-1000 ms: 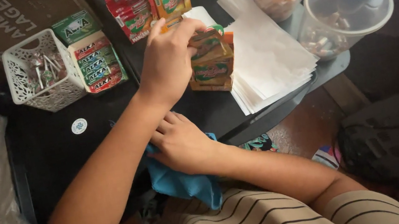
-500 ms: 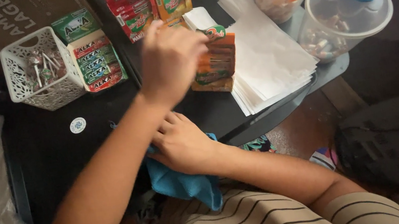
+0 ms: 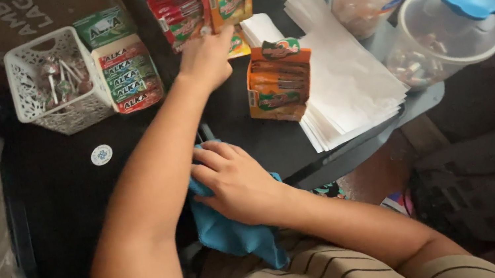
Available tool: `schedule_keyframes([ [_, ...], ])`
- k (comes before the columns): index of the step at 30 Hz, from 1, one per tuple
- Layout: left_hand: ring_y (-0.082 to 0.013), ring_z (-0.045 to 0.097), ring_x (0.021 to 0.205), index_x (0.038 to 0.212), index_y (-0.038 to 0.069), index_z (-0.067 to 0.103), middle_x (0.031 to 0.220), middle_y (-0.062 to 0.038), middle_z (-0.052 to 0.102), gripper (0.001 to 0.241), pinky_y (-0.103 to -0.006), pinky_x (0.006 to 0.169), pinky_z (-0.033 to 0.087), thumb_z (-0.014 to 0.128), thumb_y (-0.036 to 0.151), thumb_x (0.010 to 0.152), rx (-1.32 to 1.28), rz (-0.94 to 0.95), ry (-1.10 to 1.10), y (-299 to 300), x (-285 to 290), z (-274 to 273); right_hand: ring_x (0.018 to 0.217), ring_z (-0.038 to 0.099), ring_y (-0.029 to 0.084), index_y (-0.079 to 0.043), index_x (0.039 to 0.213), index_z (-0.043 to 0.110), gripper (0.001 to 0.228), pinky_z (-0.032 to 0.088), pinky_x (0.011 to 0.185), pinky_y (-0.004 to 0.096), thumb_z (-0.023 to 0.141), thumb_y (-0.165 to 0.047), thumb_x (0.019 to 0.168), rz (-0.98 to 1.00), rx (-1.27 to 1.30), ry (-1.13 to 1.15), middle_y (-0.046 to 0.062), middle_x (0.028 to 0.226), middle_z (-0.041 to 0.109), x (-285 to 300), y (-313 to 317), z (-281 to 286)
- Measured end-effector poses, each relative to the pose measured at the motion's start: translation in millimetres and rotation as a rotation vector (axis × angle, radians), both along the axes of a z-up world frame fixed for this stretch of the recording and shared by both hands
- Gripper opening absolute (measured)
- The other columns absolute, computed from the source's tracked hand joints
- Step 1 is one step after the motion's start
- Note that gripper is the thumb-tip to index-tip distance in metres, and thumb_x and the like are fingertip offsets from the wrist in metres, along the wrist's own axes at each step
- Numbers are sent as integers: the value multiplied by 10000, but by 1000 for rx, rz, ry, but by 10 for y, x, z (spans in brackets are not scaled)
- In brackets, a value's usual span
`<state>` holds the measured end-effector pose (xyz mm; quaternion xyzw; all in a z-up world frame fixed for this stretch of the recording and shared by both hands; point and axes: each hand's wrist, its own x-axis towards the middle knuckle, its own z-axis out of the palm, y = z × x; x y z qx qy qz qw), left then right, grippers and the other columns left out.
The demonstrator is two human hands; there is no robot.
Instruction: Cleaning small plastic frames with a microfiber cloth and then filling a plastic bag with small items from a container.
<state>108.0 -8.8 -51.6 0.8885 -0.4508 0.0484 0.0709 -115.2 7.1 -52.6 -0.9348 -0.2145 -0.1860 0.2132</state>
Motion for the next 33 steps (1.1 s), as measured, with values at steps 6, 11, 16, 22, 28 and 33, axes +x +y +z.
schedule_keyframes([
  [6,-339,658,667,1444,43,225,960,-174,611,849,-445,458,523,642,24,705,-82,141,-386,147,59,-117,1099,489,384,-10,1136,560,513,417,956,449,701,-137,659,120,44,-11,176,1170,540,32,-12,20],
  [11,-452,608,667,741,104,632,675,-168,661,118,-541,522,425,582,88,635,-598,313,-32,698,-1,163,914,628,189,-96,1098,611,214,477,837,310,551,-104,893,-105,619,166,64,1034,672,-68,-71,90],
  [16,-146,549,590,810,148,543,686,-7,608,205,-324,522,404,702,195,689,-957,366,199,1293,-727,552,871,480,79,-158,967,535,276,380,794,258,526,-412,858,-581,1273,236,-27,923,529,-90,-238,387],
  [22,-258,584,1002,1219,-29,522,1082,-165,592,454,-372,869,504,573,52,776,-1630,327,1021,1230,-1893,600,1001,547,246,-132,1224,540,301,461,902,380,472,-303,986,-206,1457,-96,134,1120,570,-8,-209,215],
  [28,-244,372,1301,1409,48,366,1451,-136,363,606,-423,1111,309,371,455,960,-1692,199,1149,1160,-2290,576,1467,-64,383,-59,1493,249,567,-40,1216,527,240,-414,1050,265,631,-261,160,1588,57,-141,192,464],
  [33,-245,169,1376,1441,33,234,1516,-127,156,657,-414,1180,128,206,509,990,-1552,76,1068,1056,-2251,639,1458,-78,360,-36,1518,110,646,-37,1209,543,255,-458,1051,352,691,-137,159,1588,-39,28,-62,411],
])
